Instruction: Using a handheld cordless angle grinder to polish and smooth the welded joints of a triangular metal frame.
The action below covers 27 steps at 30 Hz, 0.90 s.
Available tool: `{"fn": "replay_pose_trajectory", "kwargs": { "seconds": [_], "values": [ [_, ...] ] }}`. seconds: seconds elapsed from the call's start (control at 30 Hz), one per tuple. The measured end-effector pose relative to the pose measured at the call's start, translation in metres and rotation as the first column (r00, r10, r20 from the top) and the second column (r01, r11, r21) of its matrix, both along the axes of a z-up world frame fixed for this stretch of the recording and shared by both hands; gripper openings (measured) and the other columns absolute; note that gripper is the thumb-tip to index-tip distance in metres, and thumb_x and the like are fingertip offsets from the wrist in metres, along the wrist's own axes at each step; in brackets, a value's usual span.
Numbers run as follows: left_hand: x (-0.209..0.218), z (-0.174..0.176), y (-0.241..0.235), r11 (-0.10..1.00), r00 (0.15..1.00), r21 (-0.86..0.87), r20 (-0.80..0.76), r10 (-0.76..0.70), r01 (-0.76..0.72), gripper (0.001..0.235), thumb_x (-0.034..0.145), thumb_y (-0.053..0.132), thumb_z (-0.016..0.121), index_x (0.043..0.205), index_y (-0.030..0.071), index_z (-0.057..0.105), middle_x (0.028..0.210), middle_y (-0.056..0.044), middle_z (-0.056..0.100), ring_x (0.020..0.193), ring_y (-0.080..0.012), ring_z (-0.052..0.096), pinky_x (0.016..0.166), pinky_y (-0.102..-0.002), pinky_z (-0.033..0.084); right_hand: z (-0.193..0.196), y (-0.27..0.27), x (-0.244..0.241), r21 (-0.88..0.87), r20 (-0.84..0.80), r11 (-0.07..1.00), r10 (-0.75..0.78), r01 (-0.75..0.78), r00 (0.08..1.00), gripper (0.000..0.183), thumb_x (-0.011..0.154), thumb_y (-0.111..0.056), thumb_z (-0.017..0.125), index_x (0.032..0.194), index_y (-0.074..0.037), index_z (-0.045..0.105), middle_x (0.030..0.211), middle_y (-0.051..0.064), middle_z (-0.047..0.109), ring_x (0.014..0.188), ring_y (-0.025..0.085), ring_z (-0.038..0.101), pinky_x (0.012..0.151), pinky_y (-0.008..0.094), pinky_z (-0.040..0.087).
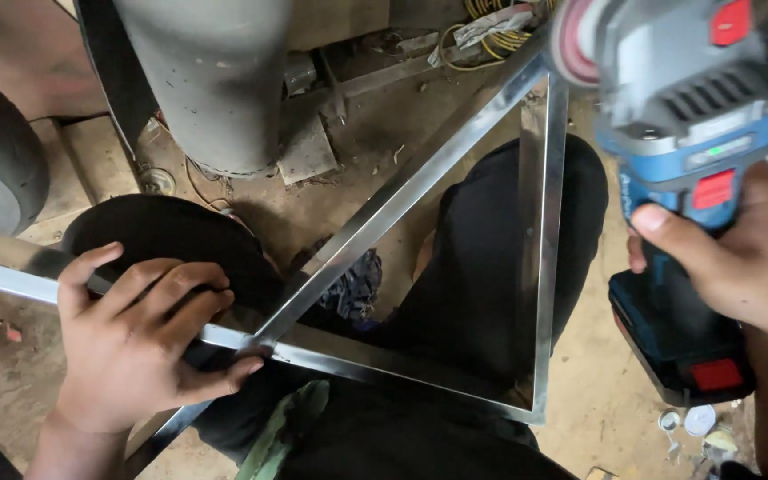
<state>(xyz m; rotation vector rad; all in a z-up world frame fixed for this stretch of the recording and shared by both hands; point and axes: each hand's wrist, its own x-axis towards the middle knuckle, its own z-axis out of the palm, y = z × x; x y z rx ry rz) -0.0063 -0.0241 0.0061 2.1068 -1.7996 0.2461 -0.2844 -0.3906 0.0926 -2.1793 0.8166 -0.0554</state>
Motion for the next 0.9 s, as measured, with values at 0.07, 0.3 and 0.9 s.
{"fn": "replay_pose_trajectory", "kwargs": {
  "seconds": [0.07, 0.3, 0.9],
  "values": [
    [0.001, 0.001, -0.002, 1.0, 1.0, -0.004, -0.003, -0.002, 0.002, 0.054, 0.085, 0.071, 0.06, 0.082, 0.018, 0.07, 0.101, 0.006, 0.074, 0.09, -0.0177, 0.068, 0.111, -0.046, 0.028, 0.002, 0.002, 0.005, 0.001, -0.044, 1.0, -0.023, 0.023, 0.999, 0.018, 0.098, -0.013, 0.061, 0.093, 0.004, 0.064, 0.062, 0.015, 0.068, 0.049, 0.025, 0.068, 0.062, 0.035, 0.057],
    [0.004, 0.001, -0.002, 1.0, 1.0, 0.017, -0.002, -0.008, 0.008, 0.054, 0.085, 0.071, 0.059, 0.083, 0.018, 0.071, 0.103, 0.006, 0.074, 0.094, -0.0175, 0.068, 0.109, -0.045, 0.027, 0.006, 0.005, 0.021, -0.081, -0.132, 0.994, 0.062, -0.073, 0.989, 0.044, 0.101, -0.027, 0.057, 0.064, -0.003, 0.062, 0.053, 0.006, 0.068, 0.057, 0.017, 0.069, 0.078, 0.031, 0.051],
    [0.003, 0.002, 0.008, 1.0, 1.0, -0.001, 0.014, 0.009, -0.009, 0.054, 0.087, 0.073, 0.058, 0.084, 0.019, 0.07, 0.104, 0.007, 0.073, 0.095, -0.0167, 0.067, 0.106, -0.044, 0.031, -0.003, 0.019, 0.018, -0.153, -0.136, 0.986, 0.047, -0.068, 0.99, 0.039, 0.101, -0.026, 0.06, 0.068, -0.005, 0.064, 0.058, 0.005, 0.068, 0.059, 0.017, 0.068, 0.077, 0.032, 0.052]
  ]
}}
